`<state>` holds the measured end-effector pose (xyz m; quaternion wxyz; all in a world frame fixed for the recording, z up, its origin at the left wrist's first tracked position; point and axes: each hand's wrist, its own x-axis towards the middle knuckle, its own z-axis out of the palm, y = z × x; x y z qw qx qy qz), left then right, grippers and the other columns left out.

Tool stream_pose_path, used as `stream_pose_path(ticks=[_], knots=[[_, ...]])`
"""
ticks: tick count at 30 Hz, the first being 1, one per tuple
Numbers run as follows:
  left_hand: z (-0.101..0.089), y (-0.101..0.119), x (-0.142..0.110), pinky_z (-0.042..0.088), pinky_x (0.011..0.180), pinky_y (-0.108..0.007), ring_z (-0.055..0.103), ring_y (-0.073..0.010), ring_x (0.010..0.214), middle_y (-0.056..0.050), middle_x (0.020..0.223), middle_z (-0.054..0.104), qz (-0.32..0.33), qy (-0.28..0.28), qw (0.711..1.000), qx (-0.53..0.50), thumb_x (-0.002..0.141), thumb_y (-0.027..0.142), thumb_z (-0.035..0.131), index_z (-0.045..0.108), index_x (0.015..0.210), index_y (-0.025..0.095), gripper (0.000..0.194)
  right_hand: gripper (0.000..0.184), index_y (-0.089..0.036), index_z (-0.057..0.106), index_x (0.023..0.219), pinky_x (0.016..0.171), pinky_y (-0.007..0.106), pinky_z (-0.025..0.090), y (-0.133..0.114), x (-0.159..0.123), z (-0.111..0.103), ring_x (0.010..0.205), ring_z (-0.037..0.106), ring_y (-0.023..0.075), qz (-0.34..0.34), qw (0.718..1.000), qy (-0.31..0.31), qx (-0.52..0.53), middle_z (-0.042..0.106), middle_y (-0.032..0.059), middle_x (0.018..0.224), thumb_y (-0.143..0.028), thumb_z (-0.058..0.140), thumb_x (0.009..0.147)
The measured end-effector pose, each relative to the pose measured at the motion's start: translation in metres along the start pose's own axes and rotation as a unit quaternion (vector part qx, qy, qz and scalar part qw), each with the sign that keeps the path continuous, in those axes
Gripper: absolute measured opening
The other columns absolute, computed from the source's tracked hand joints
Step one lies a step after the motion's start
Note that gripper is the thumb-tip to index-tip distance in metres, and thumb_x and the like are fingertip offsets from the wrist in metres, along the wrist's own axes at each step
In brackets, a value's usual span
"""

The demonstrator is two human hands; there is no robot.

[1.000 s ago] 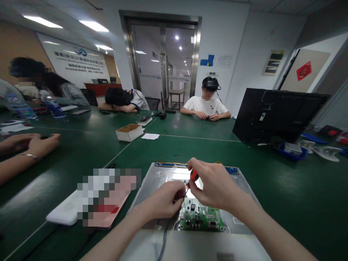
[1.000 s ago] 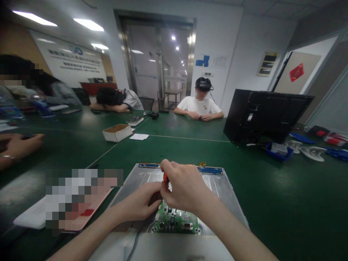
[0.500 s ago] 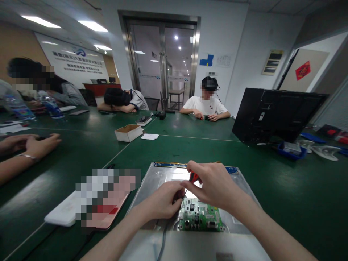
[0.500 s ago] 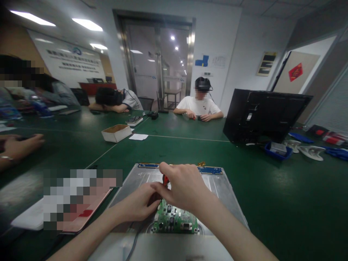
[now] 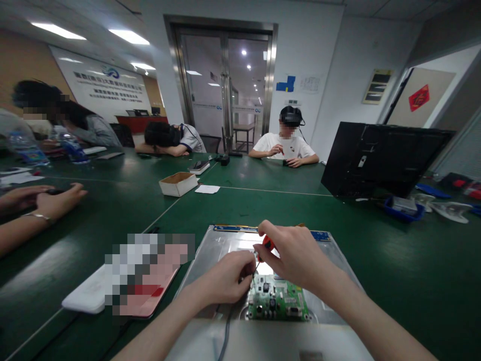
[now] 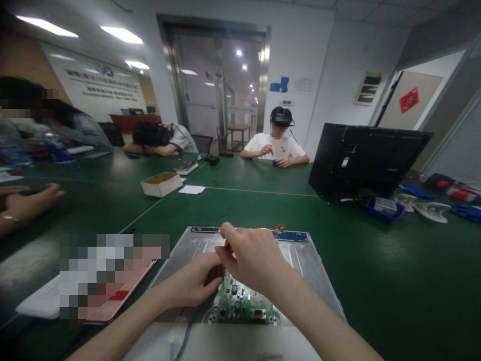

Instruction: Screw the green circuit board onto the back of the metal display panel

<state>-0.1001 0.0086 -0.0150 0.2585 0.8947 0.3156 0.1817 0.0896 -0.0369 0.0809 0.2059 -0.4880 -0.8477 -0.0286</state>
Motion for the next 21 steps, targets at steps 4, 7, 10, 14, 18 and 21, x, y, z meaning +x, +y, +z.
stream_pose_path(ticks=[4, 7, 10, 14, 18, 21], knots=[[-0.0001, -0.0005, 0.0003, 0.033, 0.058, -0.027, 0.047, -0.0155, 0.066, -0.002, 0.076, 0.057, 0.013, 0.002, 1.000, -0.009, 0.074, 0.012, 0.051, 0.053, 0.082, 0.018, 0.011, 0.012, -0.020, 0.049, 0.097, 0.052, 0.027, 0.024, -0.0009, -0.0012, -0.0025, 0.065, 0.060, 0.0151, -0.020, 1.000, 0.004, 0.019, 0.068, 0.0016, 0.081, -0.025, 0.048, 0.086], [-0.0011, 0.0015, 0.0000, 0.033, 0.057, -0.027, 0.046, -0.0149, 0.064, -0.001, 0.074, 0.056, 0.006, 0.002, 1.000, -0.007, 0.075, 0.012, 0.050, 0.051, 0.081, 0.018, 0.009, 0.013, -0.021, 0.050, 0.093, 0.052, 0.028, 0.022, 0.0000, -0.0013, -0.0036, 0.061, 0.059, 0.0152, -0.013, 1.000, -0.003, 0.003, 0.068, 0.0003, 0.076, -0.034, 0.050, 0.089], [-0.0012, 0.0026, -0.0005, 0.032, 0.056, -0.027, 0.045, -0.0148, 0.063, 0.000, 0.072, 0.055, 0.001, 0.000, 1.000, 0.001, 0.075, 0.012, 0.050, 0.051, 0.081, 0.018, 0.009, 0.011, -0.022, 0.051, 0.091, 0.051, 0.027, 0.020, 0.0005, -0.0005, -0.0028, 0.059, 0.059, 0.0150, -0.001, 1.000, -0.008, -0.004, 0.069, -0.0006, 0.074, -0.032, 0.049, 0.091], [0.0000, 0.0017, -0.0004, 0.033, 0.057, -0.027, 0.048, -0.0162, 0.066, -0.002, 0.077, 0.057, 0.009, 0.003, 1.000, -0.003, 0.077, 0.013, 0.050, 0.054, 0.083, 0.018, 0.009, 0.014, -0.020, 0.049, 0.098, 0.051, 0.027, 0.022, -0.0010, -0.0009, -0.0017, 0.062, 0.059, 0.0154, -0.017, 1.000, 0.007, 0.012, 0.069, 0.0012, 0.079, -0.024, 0.050, 0.084], [-0.0003, 0.0011, 0.0003, 0.033, 0.056, -0.027, 0.047, -0.0156, 0.064, -0.001, 0.074, 0.056, 0.006, 0.001, 1.000, 0.006, 0.078, 0.014, 0.050, 0.053, 0.081, 0.018, 0.006, 0.012, -0.021, 0.049, 0.093, 0.051, 0.027, 0.022, -0.0013, -0.0012, -0.0013, 0.061, 0.059, 0.0158, -0.009, 1.000, 0.009, 0.001, 0.068, 0.0009, 0.078, -0.031, 0.051, 0.087], [-0.0007, 0.0008, 0.0005, 0.033, 0.056, -0.026, 0.047, -0.0153, 0.063, -0.001, 0.073, 0.056, 0.002, 0.001, 1.000, 0.013, 0.078, 0.013, 0.050, 0.054, 0.082, 0.018, 0.007, 0.012, -0.021, 0.049, 0.091, 0.051, 0.027, 0.022, -0.0003, -0.0007, -0.0005, 0.060, 0.059, 0.0157, 0.004, 1.000, 0.004, -0.006, 0.069, 0.0010, 0.077, -0.032, 0.049, 0.090]])
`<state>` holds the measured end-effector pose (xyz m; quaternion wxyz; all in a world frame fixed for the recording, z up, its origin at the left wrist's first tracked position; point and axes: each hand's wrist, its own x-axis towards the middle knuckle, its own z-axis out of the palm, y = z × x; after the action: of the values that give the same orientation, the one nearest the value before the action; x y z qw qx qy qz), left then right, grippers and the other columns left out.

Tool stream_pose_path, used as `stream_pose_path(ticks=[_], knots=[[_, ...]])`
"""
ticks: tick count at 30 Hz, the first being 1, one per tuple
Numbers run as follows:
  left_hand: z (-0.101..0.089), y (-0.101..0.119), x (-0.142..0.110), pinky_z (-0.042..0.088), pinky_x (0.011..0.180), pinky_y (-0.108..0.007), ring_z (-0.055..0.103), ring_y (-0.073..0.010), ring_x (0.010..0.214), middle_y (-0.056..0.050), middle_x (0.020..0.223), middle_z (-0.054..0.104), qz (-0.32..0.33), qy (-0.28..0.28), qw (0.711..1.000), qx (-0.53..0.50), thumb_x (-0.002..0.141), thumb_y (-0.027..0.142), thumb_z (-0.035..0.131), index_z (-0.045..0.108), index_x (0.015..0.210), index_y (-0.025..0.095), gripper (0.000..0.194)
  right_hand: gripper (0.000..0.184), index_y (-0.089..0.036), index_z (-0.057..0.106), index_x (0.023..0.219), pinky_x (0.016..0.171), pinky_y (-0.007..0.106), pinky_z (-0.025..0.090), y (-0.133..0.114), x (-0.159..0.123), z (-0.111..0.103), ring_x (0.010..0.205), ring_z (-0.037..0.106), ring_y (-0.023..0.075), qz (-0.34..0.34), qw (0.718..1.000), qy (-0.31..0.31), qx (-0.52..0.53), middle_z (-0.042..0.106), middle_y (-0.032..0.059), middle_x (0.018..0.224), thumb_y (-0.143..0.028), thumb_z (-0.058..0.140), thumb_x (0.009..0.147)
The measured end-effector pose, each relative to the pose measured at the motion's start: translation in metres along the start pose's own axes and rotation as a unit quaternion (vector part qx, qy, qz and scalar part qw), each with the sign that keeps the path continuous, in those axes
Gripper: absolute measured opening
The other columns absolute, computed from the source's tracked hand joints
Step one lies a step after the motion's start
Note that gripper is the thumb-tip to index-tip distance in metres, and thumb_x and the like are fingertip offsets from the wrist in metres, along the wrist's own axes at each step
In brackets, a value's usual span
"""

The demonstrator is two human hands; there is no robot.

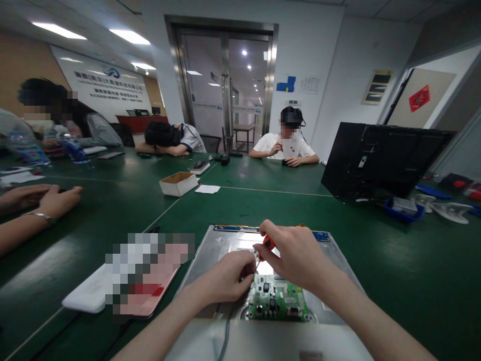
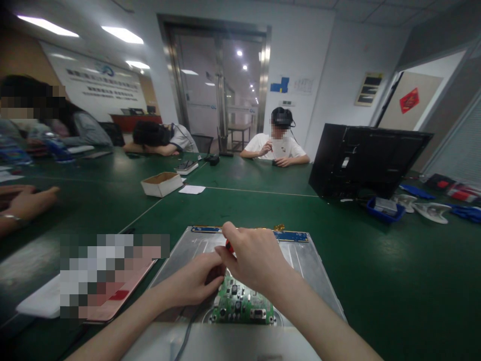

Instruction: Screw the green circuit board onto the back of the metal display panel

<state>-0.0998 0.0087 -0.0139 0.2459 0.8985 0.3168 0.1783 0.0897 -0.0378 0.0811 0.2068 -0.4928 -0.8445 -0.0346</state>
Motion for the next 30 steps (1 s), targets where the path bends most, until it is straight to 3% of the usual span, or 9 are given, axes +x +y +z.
stream_pose_path(ticks=[4, 9, 15, 22, 27, 30], knots=[[0.0015, -0.0018, 0.0002, 0.034, 0.057, -0.027, 0.048, -0.0157, 0.065, -0.002, 0.076, 0.058, 0.010, 0.001, 1.000, -0.006, 0.078, 0.014, 0.050, 0.055, 0.084, 0.017, 0.009, 0.014, -0.020, 0.048, 0.097, 0.052, 0.027, 0.024, 0.0003, -0.0003, 0.0005, 0.063, 0.059, 0.0158, -0.013, 1.000, 0.008, 0.026, 0.068, 0.0014, 0.081, -0.024, 0.050, 0.084], [0.0025, -0.0038, 0.0001, 0.032, 0.056, -0.026, 0.047, -0.0148, 0.063, -0.001, 0.074, 0.057, 0.011, 0.001, 1.000, -0.002, 0.077, 0.013, 0.050, 0.055, 0.083, 0.018, 0.009, 0.014, -0.021, 0.048, 0.093, 0.051, 0.027, 0.022, 0.0008, 0.0003, 0.0020, 0.060, 0.058, 0.0163, -0.007, 1.000, 0.011, 0.003, 0.067, 0.0011, 0.077, -0.033, 0.049, 0.088], [0.0012, -0.0020, 0.0000, 0.033, 0.057, -0.027, 0.047, -0.0156, 0.065, -0.001, 0.076, 0.057, 0.011, -0.003, 1.000, -0.004, 0.077, 0.014, 0.050, 0.055, 0.085, 0.018, 0.010, 0.014, -0.020, 0.047, 0.095, 0.051, 0.027, 0.024, -0.0006, -0.0008, -0.0006, 0.062, 0.057, 0.0151, -0.016, 0.999, -0.001, 0.033, 0.066, 0.0012, 0.079, -0.024, 0.050, 0.082], [0.0004, -0.0008, -0.0006, 0.031, 0.056, -0.026, 0.045, -0.0141, 0.061, 0.001, 0.071, 0.055, 0.015, 0.004, 1.000, 0.005, 0.077, 0.013, 0.049, 0.052, 0.081, 0.018, 0.007, 0.013, -0.021, 0.048, 0.091, 0.052, 0.027, 0.022, 0.0012, 0.0004, 0.0003, 0.059, 0.056, 0.0151, -0.006, 1.000, -0.005, 0.016, 0.066, 0.0002, 0.075, -0.033, 0.049, 0.090], [0.0008, -0.0006, -0.0008, 0.032, 0.056, -0.027, 0.046, -0.0147, 0.063, -0.001, 0.075, 0.057, 0.010, 0.006, 1.000, -0.017, 0.079, 0.014, 0.049, 0.052, 0.080, 0.018, 0.006, 0.021, -0.019, 0.047, 0.099, 0.053, 0.027, 0.026, 0.0005, -0.0008, 0.0017, 0.065, 0.059, 0.0157, -0.026, 0.998, 0.005, 0.051, 0.067, 0.0011, 0.081, -0.022, 0.052, 0.079], [-0.0001, 0.0004, -0.0006, 0.032, 0.056, -0.026, 0.045, -0.0139, 0.061, 0.000, 0.072, 0.056, 0.011, 0.005, 1.000, -0.014, 0.079, 0.014, 0.050, 0.051, 0.078, 0.018, 0.005, 0.014, -0.020, 0.048, 0.094, 0.052, 0.027, 0.025, 0.0004, -0.0012, 0.0009, 0.063, 0.059, 0.0161, -0.026, 0.999, 0.004, 0.033, 0.067, 0.0010, 0.077, -0.028, 0.052, 0.083]])
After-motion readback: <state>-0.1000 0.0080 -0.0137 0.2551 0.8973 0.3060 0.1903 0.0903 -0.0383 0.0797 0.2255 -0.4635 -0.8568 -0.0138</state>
